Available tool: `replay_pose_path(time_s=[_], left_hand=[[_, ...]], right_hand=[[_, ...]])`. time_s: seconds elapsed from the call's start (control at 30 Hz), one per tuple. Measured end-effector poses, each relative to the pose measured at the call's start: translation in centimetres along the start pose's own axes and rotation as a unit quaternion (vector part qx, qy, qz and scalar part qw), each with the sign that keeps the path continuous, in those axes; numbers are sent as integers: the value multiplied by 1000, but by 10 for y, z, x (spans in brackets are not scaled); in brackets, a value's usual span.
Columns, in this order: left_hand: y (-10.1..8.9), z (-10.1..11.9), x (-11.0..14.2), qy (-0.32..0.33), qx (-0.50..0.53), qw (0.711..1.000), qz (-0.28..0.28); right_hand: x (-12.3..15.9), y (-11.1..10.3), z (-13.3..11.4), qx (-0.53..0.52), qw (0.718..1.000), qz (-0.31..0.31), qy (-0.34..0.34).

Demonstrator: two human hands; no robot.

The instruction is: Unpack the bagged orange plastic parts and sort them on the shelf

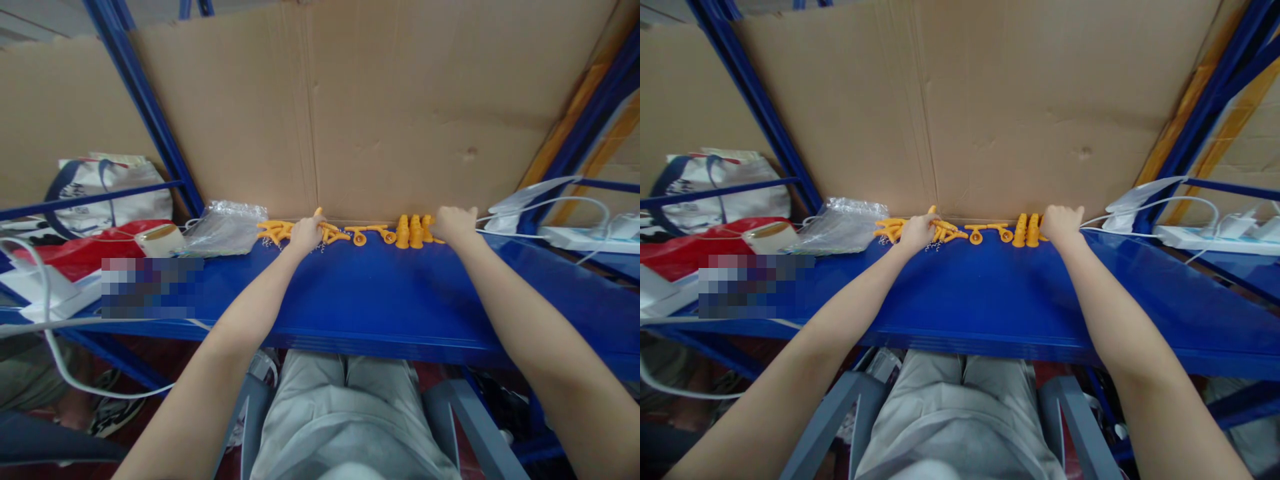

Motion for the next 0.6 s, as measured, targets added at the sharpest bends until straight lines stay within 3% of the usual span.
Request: replay_pose_path(time_s=[0.27,0.6], left_hand=[[3,-1,-1,20,19,1000,9],[30,-3,-6,121,17,992,15]], right_hand=[[-6,26,19,-35,988,-140,56],[-9,38,24,-54,987,-137,65]])
Point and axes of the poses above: each hand's wrist, its own x-axis away from the middle knuckle, its own y-axis out of the palm, z = x × y, the point moved 3 cm from there along -x, towards the middle knuckle, and after that the axes turned 6 degrees about -x, right-handed, at the moved point
